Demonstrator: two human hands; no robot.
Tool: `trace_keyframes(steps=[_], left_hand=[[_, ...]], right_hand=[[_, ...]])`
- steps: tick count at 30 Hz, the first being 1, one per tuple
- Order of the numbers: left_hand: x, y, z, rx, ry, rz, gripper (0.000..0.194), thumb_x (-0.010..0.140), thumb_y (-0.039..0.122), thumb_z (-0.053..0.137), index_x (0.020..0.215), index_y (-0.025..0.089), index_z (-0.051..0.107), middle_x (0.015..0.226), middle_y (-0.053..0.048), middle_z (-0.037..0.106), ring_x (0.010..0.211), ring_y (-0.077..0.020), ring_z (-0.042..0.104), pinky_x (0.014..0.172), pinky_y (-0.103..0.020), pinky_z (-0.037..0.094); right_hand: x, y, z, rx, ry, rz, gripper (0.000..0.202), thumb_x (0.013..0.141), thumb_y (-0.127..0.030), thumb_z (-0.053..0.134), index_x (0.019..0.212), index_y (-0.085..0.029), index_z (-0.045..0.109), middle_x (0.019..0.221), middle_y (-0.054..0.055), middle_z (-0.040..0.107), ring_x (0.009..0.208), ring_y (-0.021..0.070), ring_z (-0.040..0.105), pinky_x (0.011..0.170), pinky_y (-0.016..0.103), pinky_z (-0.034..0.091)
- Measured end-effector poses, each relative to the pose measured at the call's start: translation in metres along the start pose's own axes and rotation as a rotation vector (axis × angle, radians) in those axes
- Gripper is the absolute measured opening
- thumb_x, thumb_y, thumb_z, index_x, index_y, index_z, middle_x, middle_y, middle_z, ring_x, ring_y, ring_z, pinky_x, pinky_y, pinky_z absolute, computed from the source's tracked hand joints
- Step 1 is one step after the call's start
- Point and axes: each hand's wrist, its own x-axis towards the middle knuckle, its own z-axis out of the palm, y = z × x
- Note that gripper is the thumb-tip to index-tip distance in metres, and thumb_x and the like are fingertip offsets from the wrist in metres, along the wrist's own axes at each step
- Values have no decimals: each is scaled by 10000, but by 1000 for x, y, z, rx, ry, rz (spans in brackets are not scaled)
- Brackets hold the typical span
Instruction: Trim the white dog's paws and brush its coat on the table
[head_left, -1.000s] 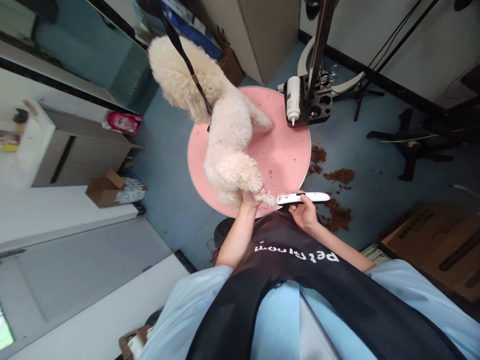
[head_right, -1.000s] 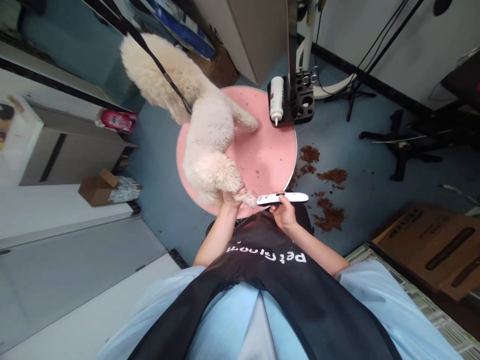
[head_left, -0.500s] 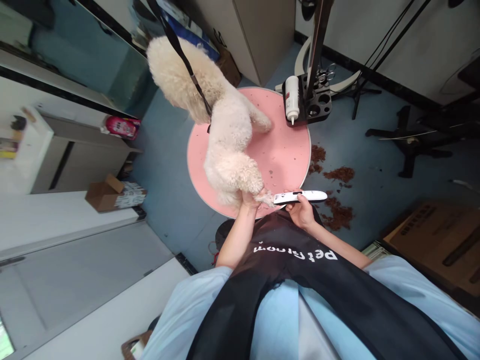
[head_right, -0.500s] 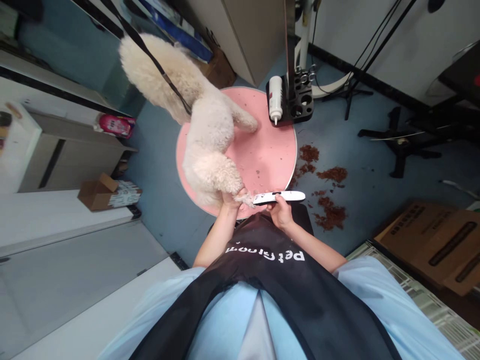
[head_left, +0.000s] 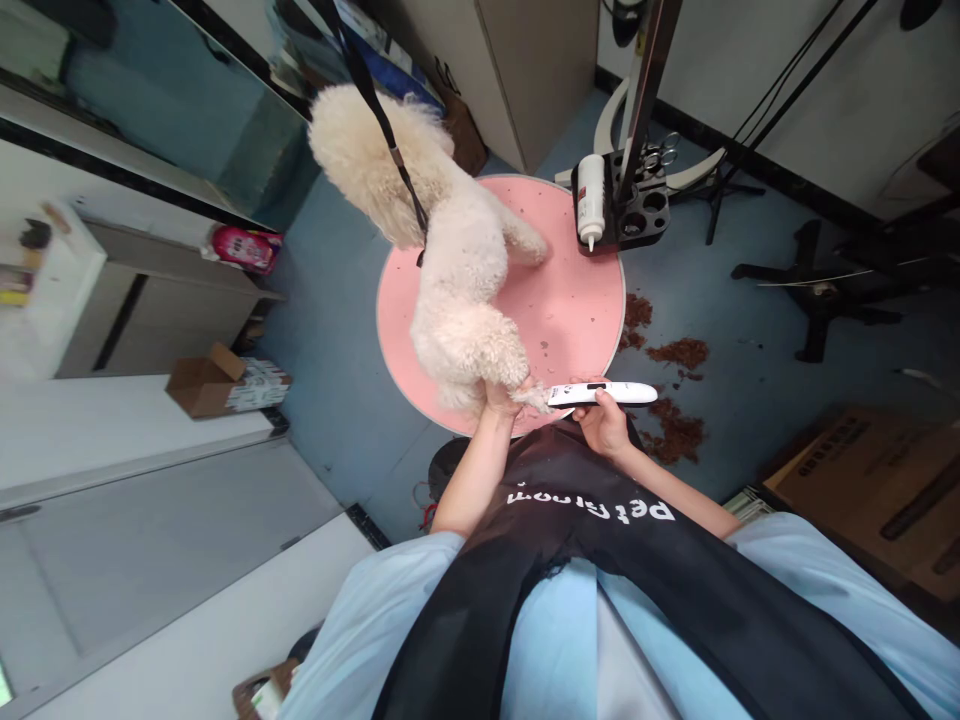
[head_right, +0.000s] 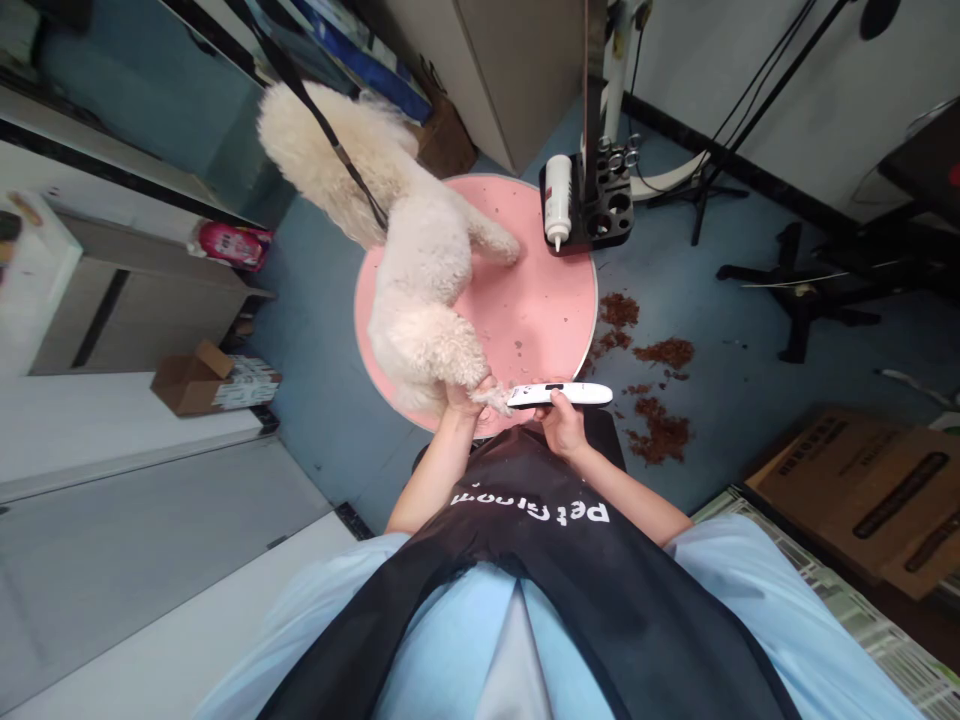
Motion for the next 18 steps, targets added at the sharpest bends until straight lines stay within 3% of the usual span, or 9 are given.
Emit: trace_keyframes(steps=[3,11,18], left_hand=[[1,1,-2,37,-32,3,681,958,687,365,496,216,193,401,55,172,356,-72,121,371,-253,191],[4,0,-7,89,-46,30,693,936,683,420,484,218,177,401,58,174,345,-71,167,375,-246,222],[4,-2,-7,43,-38,-45,678,967,700,242,487,228,153,386,45,162,338,-83,137,364,-257,222]], right_hand=[[1,0,0,-10,-8,-13,329,623,-364,794,860,-240,603,892,17,767,592,122,597,454,212,446],[4,1,0,-23,-53,-23,318,653,-382,784,862,-238,592,893,20,764,568,118,586,458,222,447],[7,2,6,-38,-69,21,307,659,-384,810,825,-224,606,837,9,759,503,101,548,465,238,486]])
